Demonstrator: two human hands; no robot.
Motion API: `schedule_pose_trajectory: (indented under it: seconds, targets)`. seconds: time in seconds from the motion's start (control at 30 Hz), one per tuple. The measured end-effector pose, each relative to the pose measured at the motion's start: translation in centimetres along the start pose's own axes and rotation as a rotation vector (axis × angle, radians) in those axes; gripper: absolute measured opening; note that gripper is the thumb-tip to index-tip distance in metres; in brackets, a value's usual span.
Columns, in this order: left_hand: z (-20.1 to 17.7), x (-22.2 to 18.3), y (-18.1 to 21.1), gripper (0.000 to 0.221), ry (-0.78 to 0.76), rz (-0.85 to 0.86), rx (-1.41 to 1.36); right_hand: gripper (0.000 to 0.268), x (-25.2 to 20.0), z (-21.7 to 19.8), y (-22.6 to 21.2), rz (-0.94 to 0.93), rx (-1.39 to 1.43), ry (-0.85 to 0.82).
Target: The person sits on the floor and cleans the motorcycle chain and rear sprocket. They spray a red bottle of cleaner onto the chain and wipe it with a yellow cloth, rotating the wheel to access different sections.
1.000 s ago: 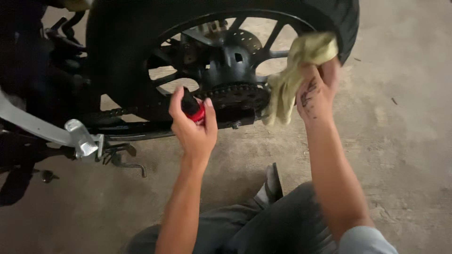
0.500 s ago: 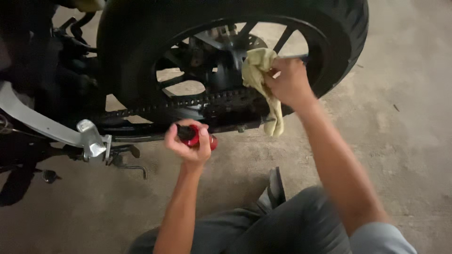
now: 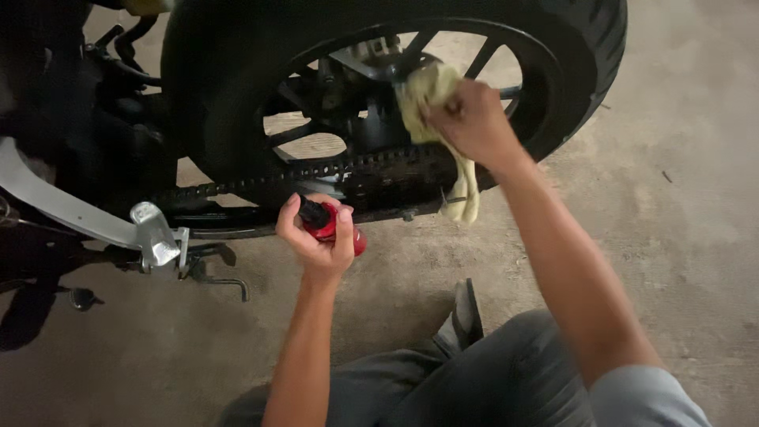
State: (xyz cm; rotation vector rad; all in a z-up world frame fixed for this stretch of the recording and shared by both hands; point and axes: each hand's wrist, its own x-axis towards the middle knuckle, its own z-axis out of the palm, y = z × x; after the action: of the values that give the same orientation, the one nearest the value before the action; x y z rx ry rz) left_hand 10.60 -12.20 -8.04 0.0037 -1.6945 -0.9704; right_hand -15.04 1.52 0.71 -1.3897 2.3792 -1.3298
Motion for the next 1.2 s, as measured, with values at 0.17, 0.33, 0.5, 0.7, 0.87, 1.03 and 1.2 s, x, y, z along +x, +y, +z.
schedule_pose_trajectory:
  seconds: [0.17,0.33,0.5,0.7,0.87,1.03,1.2]
  targets:
    - [-0.1,-0.1,0.4,0.068,-0.016,-0.019,0.03,0.013,5.2,2.5,-0.4,-0.166,-0.41,0.293]
    - [-0.1,-0.7,-0.1,0.066,0.0,-0.144,-0.102,0.015,3.9,-0.3,-2.4,0.17,-0.188,-0.141]
    - [-0.6,0.3,-0.1,0.071,-0.047,0.048,0.149,0.018,1.3,-2.3,-3.0,-0.026,-0.122,-0.34]
    - [0.0,-0.3,0.3,0.068,0.016,-0.13,-0.054,0.017,3.7,2.4,-2.0,-0.019,-0.059,0.24]
    - [-0.2,-0.5,-0.4,0.068,-0.012,-0.11,-0.014,0.019,2.4,-0.6,-4.2,0.252,-0.021,-0.207]
    - [0.5,-0.5,0.8,0.065,0.065,-0.263,-0.107,0.014,-0.7,-0.6,-5.6,-0.33,-0.114,0.241]
    - [0.2,0.7,1.1,0.064,0.036,-0.149,0.108,0.029,0.8,1.5,-5.4,-0.567,-0.344,0.654]
